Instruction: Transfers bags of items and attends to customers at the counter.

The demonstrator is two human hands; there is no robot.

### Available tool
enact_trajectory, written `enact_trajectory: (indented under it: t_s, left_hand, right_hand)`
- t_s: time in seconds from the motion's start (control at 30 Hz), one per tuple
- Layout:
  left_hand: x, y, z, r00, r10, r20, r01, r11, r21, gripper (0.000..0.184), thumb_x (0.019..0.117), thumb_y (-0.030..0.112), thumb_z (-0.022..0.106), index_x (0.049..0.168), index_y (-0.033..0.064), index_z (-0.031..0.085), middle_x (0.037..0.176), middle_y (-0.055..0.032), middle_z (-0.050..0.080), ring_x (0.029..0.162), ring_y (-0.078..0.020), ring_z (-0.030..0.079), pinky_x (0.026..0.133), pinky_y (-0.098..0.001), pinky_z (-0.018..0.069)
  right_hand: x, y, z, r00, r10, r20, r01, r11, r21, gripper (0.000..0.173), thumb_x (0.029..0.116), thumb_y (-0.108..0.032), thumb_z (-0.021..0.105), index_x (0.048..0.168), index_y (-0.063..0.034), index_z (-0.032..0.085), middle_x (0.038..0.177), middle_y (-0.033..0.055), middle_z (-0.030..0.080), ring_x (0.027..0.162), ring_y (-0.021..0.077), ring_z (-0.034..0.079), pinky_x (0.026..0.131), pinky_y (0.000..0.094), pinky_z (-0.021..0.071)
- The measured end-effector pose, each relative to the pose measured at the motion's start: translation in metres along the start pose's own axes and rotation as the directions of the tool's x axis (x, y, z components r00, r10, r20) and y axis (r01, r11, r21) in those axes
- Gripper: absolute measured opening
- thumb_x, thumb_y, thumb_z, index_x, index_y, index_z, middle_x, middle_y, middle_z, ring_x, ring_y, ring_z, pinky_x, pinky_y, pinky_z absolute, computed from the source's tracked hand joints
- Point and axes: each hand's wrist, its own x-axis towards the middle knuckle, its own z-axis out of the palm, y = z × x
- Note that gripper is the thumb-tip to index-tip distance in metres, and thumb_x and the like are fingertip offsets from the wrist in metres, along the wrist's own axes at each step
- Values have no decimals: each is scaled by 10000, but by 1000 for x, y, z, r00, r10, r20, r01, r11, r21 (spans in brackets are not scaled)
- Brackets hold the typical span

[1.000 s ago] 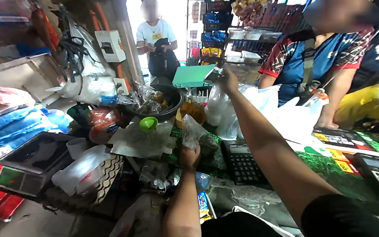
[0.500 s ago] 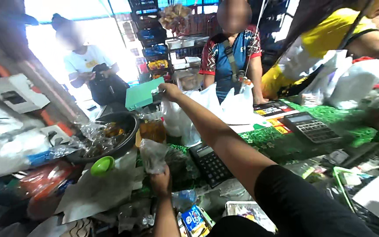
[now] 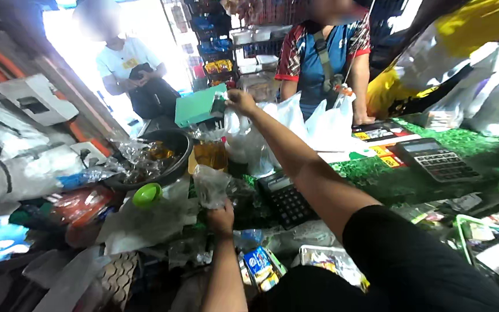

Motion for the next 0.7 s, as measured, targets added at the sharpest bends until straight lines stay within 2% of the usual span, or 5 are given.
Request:
enact_trajectory:
  t_s: [0.13, 0.23, 0.33, 0.43, 0.7]
  left_hand:
    - [2, 0, -3, 990, -68, 120, 62, 997, 56, 424, 1004, 329, 636, 1159, -62, 694, 1079, -286, 713, 1019, -440, 705, 909, -612, 544]
    - [-9, -16, 4, 994, -65, 88, 58, 995, 77, 461, 1009, 411, 610, 1188, -6, 691, 1095, -243, 721, 1006, -396, 714, 882, -601, 564]
    - [-5, -16, 9, 999, 44, -23, -42, 998, 53, 407, 969, 347, 658, 1083, -37, 729, 996, -219, 747, 925, -359, 742, 847, -549, 594]
    - [-3, -10, 6, 999, 27, -21, -26, 999, 44, 415, 968, 339, 666, 1111, -47, 719, 1014, -219, 745, 955, -352, 739, 865, -540, 593]
    - [-1, -10, 8, 997, 33, -67, -34, 999, -13, 399, 952, 318, 681, 1091, -54, 719, 1008, -216, 744, 952, -333, 741, 867, -519, 593]
  right_hand:
    - [0, -5, -8, 1000, 10, 0, -10, 993, -114, 372, 950, -218, 714, 1286, -60, 690, 1173, 142, 737, 1125, 284, 691, 1046, 515, 512]
    - [-10, -2, -5, 998, 59, 8, -57, 989, -133, 346, 941, -208, 703, 1260, -75, 693, 1183, 130, 725, 1127, 266, 684, 1041, 494, 516]
    - [-13, -8, -9, 999, 40, -19, -42, 990, -138, 283, 934, -205, 711, 1173, -52, 706, 1116, 179, 724, 1073, 347, 690, 992, 594, 520]
    - [-9, -8, -6, 999, 24, -32, -28, 989, -146, 274, 953, -223, 703, 1160, -44, 716, 1104, 219, 722, 1076, 418, 681, 974, 670, 505]
    - [-12, -16, -10, 997, 71, -9, -71, 979, -194, 281, 945, -206, 702, 1173, -42, 714, 1166, 228, 711, 1151, 432, 655, 1006, 681, 475]
